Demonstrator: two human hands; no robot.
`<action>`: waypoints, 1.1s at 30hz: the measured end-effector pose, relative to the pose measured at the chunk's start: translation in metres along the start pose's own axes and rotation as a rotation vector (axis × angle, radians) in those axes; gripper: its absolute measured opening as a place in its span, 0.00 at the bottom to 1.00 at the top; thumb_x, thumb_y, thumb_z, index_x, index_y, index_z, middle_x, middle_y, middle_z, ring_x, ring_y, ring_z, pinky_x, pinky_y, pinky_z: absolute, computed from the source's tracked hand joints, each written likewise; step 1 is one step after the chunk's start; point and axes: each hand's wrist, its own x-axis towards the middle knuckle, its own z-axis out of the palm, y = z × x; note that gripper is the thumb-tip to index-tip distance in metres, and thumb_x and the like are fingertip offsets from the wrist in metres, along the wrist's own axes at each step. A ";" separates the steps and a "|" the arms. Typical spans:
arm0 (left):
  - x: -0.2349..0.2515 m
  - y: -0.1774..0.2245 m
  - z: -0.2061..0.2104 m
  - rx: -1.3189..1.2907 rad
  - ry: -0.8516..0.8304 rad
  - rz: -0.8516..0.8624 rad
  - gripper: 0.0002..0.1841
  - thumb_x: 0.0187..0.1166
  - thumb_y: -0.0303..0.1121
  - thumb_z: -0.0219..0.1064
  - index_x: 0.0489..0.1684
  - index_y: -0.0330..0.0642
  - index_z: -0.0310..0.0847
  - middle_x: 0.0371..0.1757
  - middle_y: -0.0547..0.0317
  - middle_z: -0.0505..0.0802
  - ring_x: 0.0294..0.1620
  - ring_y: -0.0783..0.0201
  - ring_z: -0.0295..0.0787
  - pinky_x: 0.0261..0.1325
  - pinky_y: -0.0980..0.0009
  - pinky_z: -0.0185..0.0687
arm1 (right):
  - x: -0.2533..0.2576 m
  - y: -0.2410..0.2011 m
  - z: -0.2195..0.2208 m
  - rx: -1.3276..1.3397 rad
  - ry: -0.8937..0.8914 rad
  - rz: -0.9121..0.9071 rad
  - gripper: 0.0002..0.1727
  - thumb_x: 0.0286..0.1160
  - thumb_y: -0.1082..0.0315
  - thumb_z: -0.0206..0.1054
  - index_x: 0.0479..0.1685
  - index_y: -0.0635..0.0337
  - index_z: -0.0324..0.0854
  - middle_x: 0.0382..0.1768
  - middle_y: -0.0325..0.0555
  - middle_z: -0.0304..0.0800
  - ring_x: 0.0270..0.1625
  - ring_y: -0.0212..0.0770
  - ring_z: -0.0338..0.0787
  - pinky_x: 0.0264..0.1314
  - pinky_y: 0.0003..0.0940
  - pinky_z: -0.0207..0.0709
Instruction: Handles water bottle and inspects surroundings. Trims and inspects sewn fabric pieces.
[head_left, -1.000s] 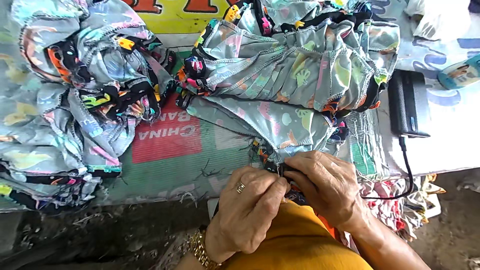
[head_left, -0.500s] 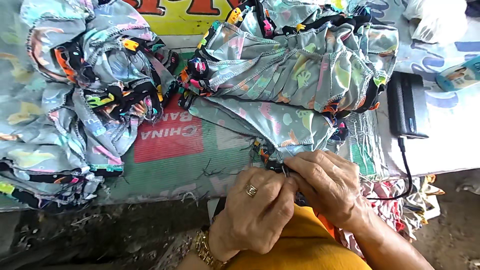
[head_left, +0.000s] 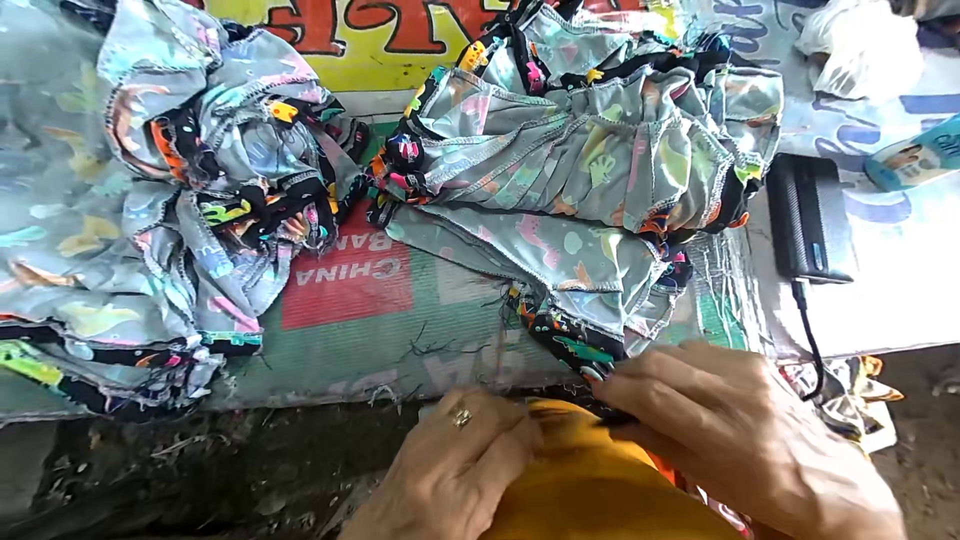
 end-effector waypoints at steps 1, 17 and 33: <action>-0.011 -0.002 -0.008 0.055 -0.109 -0.028 0.09 0.90 0.32 0.58 0.42 0.46 0.84 0.40 0.58 0.91 0.47 0.62 0.88 0.58 0.68 0.81 | -0.004 0.004 -0.007 0.101 -0.029 -0.036 0.12 0.89 0.58 0.60 0.52 0.54 0.85 0.39 0.45 0.92 0.37 0.40 0.90 0.31 0.32 0.78; 0.130 -0.004 -0.076 0.585 -0.152 0.220 0.13 0.90 0.38 0.56 0.42 0.47 0.87 0.32 0.57 0.89 0.31 0.54 0.88 0.34 0.56 0.82 | 0.135 0.002 -0.055 0.759 0.454 -0.092 0.13 0.88 0.55 0.61 0.37 0.51 0.81 0.22 0.24 0.75 0.22 0.15 0.71 0.22 0.11 0.66; 0.238 -0.194 -0.039 0.051 0.197 -0.526 0.23 0.92 0.43 0.52 0.44 0.32 0.87 0.36 0.48 0.91 0.40 0.54 0.90 0.52 0.52 0.83 | 0.287 0.151 0.025 0.362 0.616 0.510 0.17 0.89 0.59 0.59 0.42 0.66 0.83 0.29 0.53 0.85 0.35 0.51 0.86 0.44 0.53 0.80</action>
